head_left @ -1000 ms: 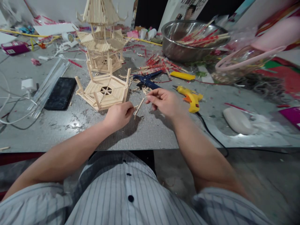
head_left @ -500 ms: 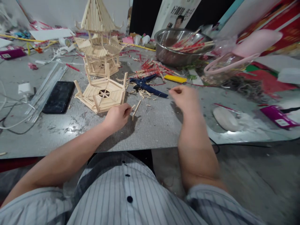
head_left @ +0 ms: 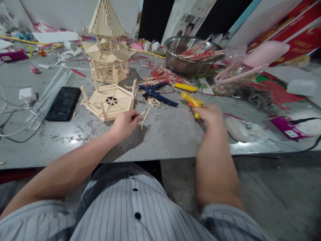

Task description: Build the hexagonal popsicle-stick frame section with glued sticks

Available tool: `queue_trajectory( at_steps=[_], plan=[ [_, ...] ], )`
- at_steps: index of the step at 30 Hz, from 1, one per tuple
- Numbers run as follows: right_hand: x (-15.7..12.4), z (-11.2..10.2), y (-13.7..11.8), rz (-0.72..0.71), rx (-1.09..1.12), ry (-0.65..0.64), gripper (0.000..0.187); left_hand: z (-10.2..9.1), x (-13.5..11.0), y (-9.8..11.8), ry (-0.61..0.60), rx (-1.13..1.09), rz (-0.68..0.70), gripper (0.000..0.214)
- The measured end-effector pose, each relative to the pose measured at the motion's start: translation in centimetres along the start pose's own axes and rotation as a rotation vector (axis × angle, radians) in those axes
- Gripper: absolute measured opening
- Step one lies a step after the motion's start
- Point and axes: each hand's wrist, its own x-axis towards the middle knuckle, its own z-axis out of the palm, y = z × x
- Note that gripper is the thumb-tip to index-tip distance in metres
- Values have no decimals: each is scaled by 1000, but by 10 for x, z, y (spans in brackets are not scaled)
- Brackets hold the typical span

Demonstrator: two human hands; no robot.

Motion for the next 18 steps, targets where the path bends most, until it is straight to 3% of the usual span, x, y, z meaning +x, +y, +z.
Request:
queue_trajectory(
  at_steps=[3,5,9,12,18],
  plan=[
    [-10,-2,-12,104,313,39,14,1,-1,0,10,8,17,16],
    [-19,-3,-26,111,486,15,18,1,-1,0,21,12,20,16],
    [-37,-2,-53,114,895,-235,31,0,0,1,45,35,-15,14],
    [-47,4,-64,16,933,-413,29,0,0,3,47,48,-36,14],
    [-55,10,-66,-188,799,-532,25,0,1,1,60,45,-42,15]
  ],
)
